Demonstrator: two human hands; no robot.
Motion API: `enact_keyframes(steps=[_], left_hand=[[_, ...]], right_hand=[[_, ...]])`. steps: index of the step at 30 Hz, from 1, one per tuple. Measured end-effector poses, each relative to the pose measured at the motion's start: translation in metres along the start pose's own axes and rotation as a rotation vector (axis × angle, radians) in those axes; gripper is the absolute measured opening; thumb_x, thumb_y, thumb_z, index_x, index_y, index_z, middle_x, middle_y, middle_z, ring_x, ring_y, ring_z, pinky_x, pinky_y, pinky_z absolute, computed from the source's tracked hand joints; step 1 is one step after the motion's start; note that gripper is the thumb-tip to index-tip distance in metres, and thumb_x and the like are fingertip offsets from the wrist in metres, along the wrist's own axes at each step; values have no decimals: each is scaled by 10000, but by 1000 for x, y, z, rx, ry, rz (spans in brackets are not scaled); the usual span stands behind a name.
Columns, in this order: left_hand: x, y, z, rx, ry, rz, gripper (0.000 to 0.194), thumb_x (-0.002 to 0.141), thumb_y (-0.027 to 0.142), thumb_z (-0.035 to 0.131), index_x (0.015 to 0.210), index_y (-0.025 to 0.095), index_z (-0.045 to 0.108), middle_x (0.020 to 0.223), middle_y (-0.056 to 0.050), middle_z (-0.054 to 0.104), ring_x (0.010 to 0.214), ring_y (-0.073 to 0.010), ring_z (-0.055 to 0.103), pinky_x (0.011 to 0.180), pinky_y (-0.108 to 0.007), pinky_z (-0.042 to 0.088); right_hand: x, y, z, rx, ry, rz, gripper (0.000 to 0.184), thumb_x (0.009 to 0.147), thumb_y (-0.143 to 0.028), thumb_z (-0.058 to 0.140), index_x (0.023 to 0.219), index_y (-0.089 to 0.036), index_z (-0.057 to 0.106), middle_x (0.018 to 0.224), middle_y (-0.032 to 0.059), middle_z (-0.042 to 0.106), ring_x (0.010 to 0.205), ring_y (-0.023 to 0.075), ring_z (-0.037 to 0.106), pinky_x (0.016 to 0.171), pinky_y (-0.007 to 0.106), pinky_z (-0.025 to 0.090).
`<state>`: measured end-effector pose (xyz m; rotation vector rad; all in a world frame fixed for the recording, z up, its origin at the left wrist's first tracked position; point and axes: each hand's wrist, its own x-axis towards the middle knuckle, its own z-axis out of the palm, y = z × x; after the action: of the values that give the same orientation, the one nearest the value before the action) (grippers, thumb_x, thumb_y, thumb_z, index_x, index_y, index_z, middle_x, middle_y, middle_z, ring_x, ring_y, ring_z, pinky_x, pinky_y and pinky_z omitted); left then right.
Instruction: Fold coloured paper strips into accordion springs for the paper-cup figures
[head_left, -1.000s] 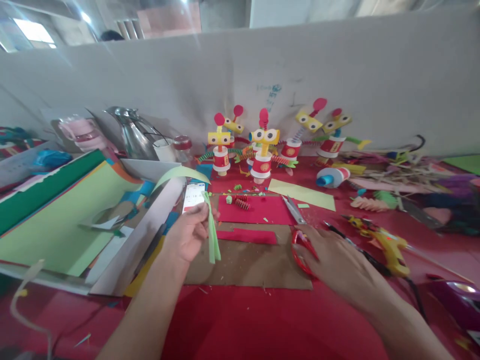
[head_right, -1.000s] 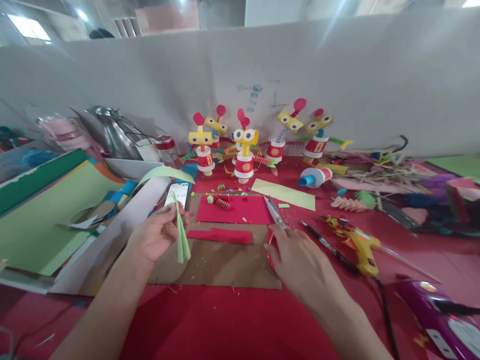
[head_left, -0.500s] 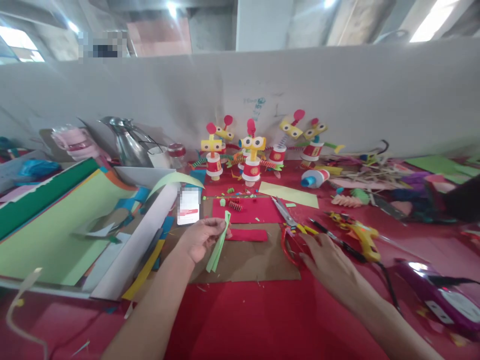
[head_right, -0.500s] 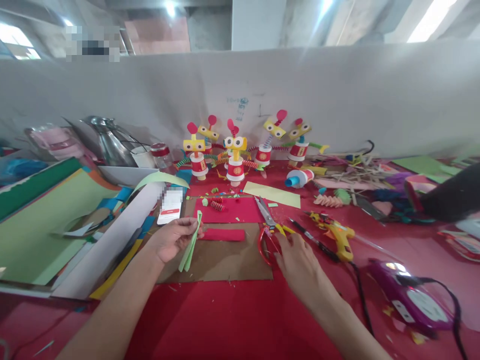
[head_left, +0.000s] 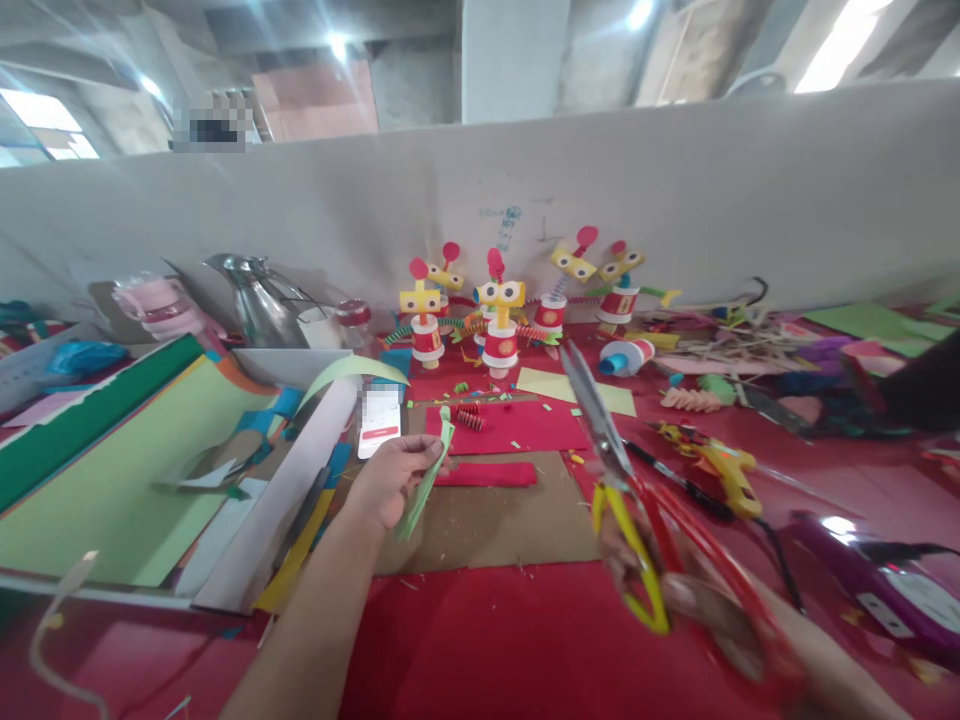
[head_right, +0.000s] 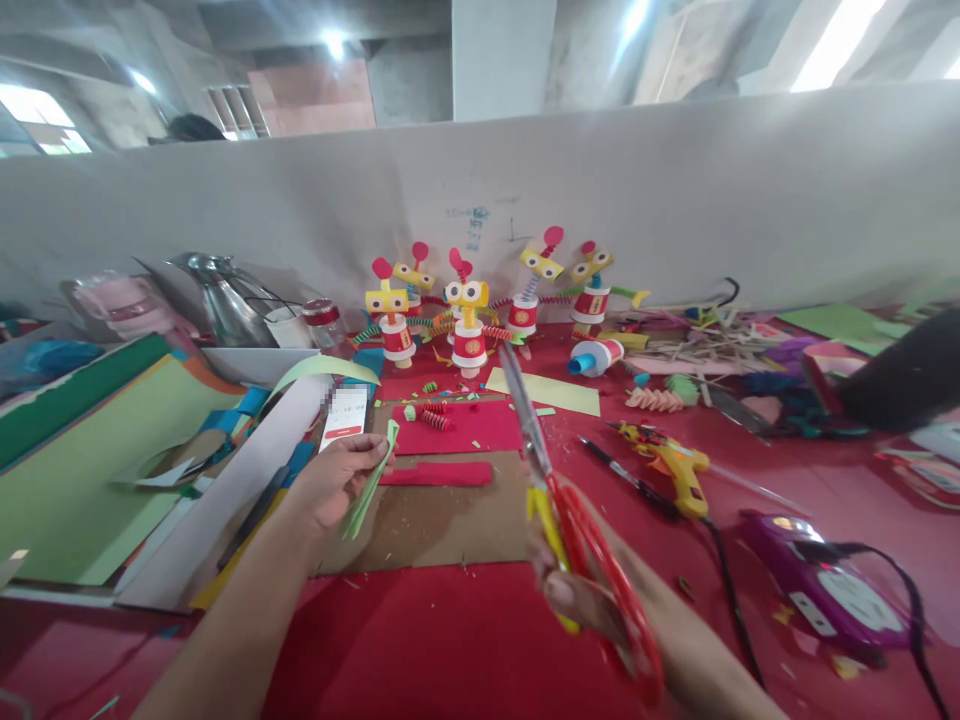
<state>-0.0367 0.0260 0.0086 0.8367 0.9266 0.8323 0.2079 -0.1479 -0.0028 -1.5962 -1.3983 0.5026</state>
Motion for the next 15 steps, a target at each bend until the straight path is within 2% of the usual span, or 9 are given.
enact_keyframes(steps=[2,5,10,15], left_hand=[[-2,0,1,41,-18,28,107,645,163,767,672,108,678,601,-50,661,531,-96,604,549,-177,448],[-3,0,2,80,-34,46,168,623,230,786,672,108,681,597,-48,658,544,-102,598,543,-186,428],[-3,-1,1,93,-62,43,251,574,307,813,699,125,694,606,-29,652,575,-102,586,583,-207,428],[-4,0,1,137,-62,49,265,586,327,804,730,126,711,640,-39,663,589,-95,579,570,-197,411]], right_hand=[[-16,-10,8,151,-109,53,284,861,-375,555,1124,-277,594,1009,96,643,856,209,621,675,331,519],[-26,-19,18,366,-276,126,287,899,-350,520,1145,-209,562,1173,85,571,975,193,583,809,383,514],[-27,-27,32,641,-500,217,306,897,-335,528,1167,-191,546,1188,85,560,994,199,580,827,399,507],[-27,-29,36,816,-626,323,317,895,-336,531,1173,-182,541,1186,86,560,992,201,581,825,405,508]])
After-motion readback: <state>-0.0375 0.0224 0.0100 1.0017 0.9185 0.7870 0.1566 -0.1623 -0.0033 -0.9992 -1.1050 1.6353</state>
